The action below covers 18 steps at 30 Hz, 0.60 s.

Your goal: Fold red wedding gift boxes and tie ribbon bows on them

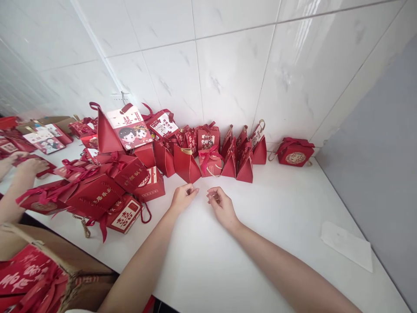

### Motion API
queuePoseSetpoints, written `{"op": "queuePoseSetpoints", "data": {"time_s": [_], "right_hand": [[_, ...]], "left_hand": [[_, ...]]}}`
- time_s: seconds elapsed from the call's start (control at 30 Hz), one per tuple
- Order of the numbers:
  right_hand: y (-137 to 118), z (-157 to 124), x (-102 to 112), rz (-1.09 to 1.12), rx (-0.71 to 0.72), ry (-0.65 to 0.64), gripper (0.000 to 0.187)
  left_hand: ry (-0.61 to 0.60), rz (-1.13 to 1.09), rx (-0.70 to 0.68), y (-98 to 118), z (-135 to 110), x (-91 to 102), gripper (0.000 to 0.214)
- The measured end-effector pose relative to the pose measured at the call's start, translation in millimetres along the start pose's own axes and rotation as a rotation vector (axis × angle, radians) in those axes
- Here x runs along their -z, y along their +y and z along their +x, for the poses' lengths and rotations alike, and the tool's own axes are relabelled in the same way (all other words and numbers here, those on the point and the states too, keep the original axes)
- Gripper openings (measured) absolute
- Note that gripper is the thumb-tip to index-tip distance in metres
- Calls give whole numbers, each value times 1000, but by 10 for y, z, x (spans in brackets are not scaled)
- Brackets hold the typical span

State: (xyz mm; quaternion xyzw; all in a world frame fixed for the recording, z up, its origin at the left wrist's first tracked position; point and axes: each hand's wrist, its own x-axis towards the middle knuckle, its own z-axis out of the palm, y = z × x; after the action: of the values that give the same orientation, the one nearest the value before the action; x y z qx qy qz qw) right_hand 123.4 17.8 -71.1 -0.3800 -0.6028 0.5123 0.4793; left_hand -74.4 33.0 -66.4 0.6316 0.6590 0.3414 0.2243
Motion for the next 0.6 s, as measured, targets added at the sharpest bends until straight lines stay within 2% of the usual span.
{"op": "queuePoseSetpoints", "data": {"time_s": [0.07,0.1,0.17,0.2,0.23,0.3,0.37,0.4,0.5,0.6], "right_hand": [[-208,126,98,-202,182,-19,16],[-336,236,160,-315,295,-52,16],[-602,541,276,-547,425,-142,17],[-722,726,316,-693,460,-177,21],[-823,920,338,-832,482,-263,34],[-949,1298,324,-1076,435,-402,83],[-979,1611,259,-1242,287,-491,114],[-969,1729,224,-1280,202,-500,120],[-911,1915,166,-1300,65,-518,130],[-903,1842,193,-1302,3,-532,131]], "left_hand": [[-2,3,1,-5,19,6,35],[-4,4,0,-7,28,10,35],[-11,2,-8,-8,40,20,34],[-14,1,-14,-8,42,26,33],[-16,0,-20,-5,39,32,33],[-21,1,-31,4,27,47,33],[-28,7,-41,18,13,66,33],[-32,12,-45,24,8,77,33],[-45,27,-59,39,10,112,33],[-60,37,-76,57,26,156,34]]}}
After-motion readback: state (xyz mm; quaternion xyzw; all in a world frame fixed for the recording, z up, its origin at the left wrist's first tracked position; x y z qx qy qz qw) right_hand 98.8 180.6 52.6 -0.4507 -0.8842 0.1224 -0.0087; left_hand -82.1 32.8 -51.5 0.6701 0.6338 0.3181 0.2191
